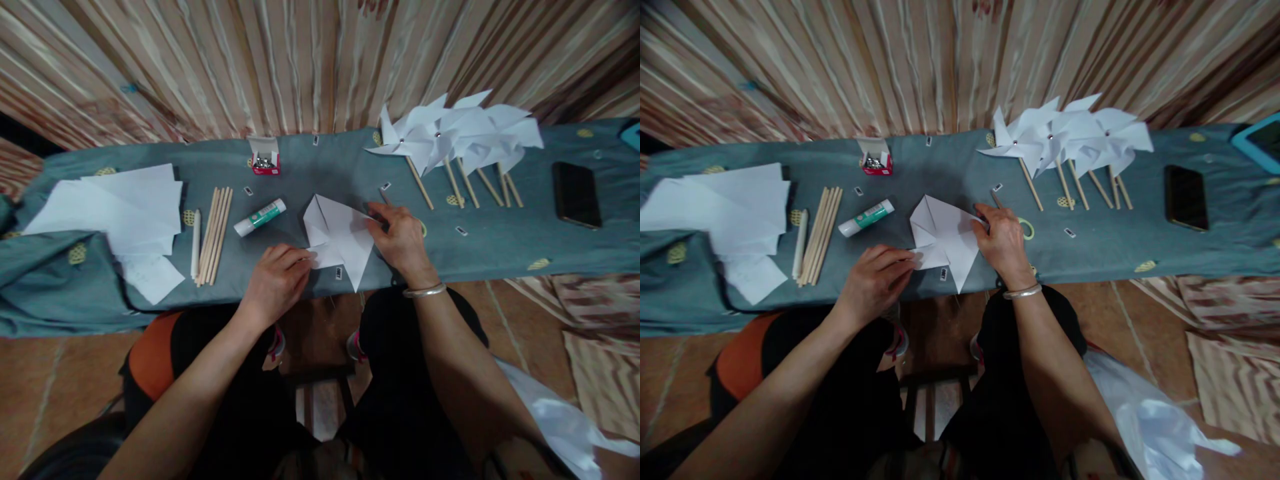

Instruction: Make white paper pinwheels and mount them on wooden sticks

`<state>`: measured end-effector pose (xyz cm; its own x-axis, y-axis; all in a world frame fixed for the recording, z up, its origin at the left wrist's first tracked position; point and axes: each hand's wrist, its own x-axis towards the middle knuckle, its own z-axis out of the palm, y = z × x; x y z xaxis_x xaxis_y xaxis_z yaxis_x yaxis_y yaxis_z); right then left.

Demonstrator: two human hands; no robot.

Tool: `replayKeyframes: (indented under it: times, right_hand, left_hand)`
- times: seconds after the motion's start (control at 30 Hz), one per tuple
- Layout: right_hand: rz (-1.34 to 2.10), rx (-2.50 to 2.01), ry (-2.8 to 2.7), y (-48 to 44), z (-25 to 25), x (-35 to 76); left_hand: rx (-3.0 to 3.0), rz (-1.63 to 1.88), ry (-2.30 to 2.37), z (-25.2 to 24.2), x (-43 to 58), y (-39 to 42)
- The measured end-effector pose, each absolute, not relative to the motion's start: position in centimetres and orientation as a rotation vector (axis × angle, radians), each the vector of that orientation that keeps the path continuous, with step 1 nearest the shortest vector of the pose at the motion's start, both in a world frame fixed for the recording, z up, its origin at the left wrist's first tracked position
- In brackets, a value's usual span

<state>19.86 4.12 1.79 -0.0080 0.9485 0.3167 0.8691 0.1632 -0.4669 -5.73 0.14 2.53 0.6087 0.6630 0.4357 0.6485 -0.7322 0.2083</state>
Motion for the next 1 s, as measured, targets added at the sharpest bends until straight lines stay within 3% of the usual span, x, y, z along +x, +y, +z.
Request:
replayKeyframes:
  times: [0.67, 0.83, 1.0]
  right_hand:
    - [0.382, -1.76, -1.736, 2.2, 2.5, 19.6]
    - [0.392, -1.78, -1.736, 1.9, 2.4, 19.3]
    - [0.43, -1.797, -1.725, 1.5, 2.4, 19.1]
  left_hand:
    - [2.603, 0.971, 1.455, 2.5, -6.5, 2.9]
    - [2.711, 0.732, 1.108, 2.6, -3.9, 0.6]
    - [2.756, 0.598, 1.105, 2.1, -3.0, 0.0]
